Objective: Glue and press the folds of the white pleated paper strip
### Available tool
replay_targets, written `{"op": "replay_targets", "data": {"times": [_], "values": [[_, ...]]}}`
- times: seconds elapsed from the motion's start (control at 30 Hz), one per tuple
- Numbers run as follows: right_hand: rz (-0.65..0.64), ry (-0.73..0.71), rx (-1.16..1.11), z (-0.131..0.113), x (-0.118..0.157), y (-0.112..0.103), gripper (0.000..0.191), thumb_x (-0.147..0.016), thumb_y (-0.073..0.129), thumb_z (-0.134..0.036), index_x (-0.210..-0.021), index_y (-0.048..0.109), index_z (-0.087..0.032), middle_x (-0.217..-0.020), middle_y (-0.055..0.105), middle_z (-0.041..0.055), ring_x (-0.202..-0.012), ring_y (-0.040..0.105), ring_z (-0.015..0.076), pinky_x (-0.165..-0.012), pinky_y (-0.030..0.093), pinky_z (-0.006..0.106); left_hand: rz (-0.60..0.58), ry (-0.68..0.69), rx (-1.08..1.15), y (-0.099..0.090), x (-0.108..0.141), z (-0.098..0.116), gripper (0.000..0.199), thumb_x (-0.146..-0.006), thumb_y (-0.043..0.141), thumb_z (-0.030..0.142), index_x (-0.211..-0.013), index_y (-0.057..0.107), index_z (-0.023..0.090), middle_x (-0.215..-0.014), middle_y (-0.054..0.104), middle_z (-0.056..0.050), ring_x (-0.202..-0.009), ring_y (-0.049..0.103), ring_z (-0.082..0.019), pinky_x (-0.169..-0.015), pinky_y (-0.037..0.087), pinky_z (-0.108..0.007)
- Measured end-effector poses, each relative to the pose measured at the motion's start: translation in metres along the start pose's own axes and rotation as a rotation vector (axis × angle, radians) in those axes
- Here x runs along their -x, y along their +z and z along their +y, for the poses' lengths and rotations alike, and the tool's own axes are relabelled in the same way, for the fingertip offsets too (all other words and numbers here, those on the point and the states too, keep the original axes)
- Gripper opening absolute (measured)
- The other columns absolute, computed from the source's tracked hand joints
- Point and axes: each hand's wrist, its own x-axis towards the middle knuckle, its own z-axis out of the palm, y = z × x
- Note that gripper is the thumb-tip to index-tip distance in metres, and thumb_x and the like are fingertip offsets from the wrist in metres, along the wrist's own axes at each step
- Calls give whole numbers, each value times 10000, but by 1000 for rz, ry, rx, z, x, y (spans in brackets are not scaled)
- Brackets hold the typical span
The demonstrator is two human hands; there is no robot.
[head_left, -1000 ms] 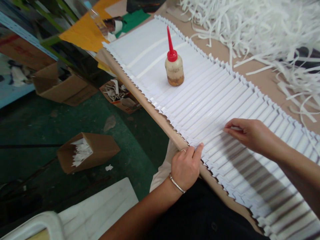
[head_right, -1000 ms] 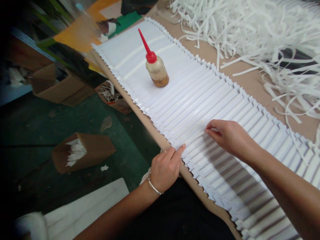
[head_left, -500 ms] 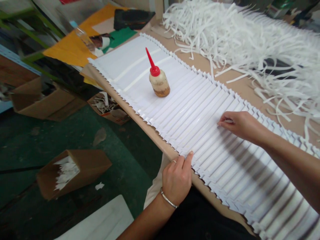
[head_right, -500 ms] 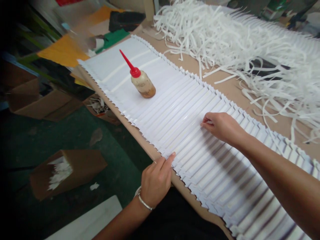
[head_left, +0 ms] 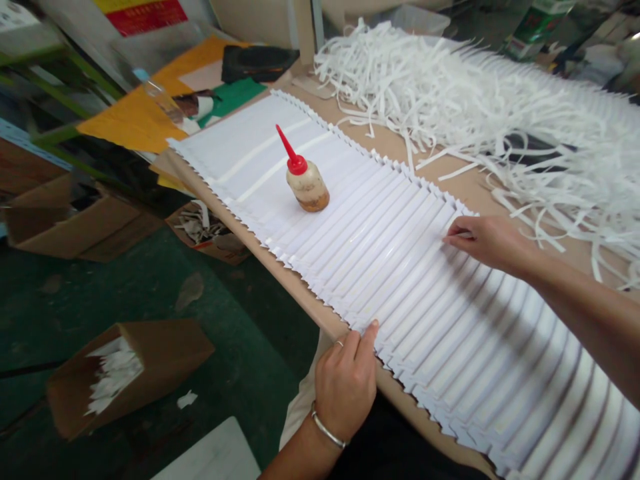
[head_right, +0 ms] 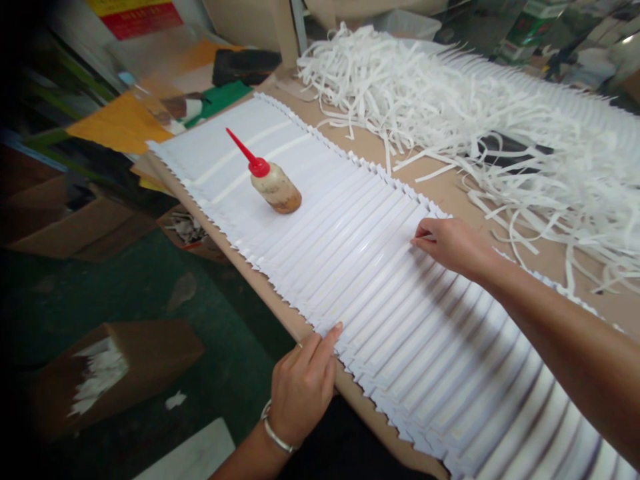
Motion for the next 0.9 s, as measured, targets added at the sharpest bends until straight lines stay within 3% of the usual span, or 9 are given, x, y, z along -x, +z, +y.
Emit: {"op": "replay_targets", "data": {"times": [0.17, 0.4, 0.9], "values": [[66, 22, -61, 36, -23, -9, 211, -840, 614, -418, -830, 687, -221, -808, 729, 39, -749, 654, 204, -671, 428, 305, 33, 26, 21, 0, -1, -2, 403, -996, 440, 103, -1366, 587, 164, -838, 649, -30, -728, 655, -180, -644, 530, -326], [124, 53, -39, 59, -36, 0, 242, -850, 580, -427, -840, 690, -211, -730, 676, 35, -680, 597, 190, -631, 397, 312, 52, 31, 21, 2, 0, -2, 413, -989, 434, 85, -1364, 592, 156, -816, 644, -30, -703, 648, -173, -625, 520, -315], [121, 127, -24, 61, -45, 13, 206, -850, 595, -383, -857, 701, -207, -784, 707, 43, -700, 608, 184, -643, 405, 297, 87, 40, 37, 4, -1, -3, 408, -986, 431, 89, -1344, 616, 151, -848, 681, -56, -727, 659, -171, -662, 542, -298]]}}
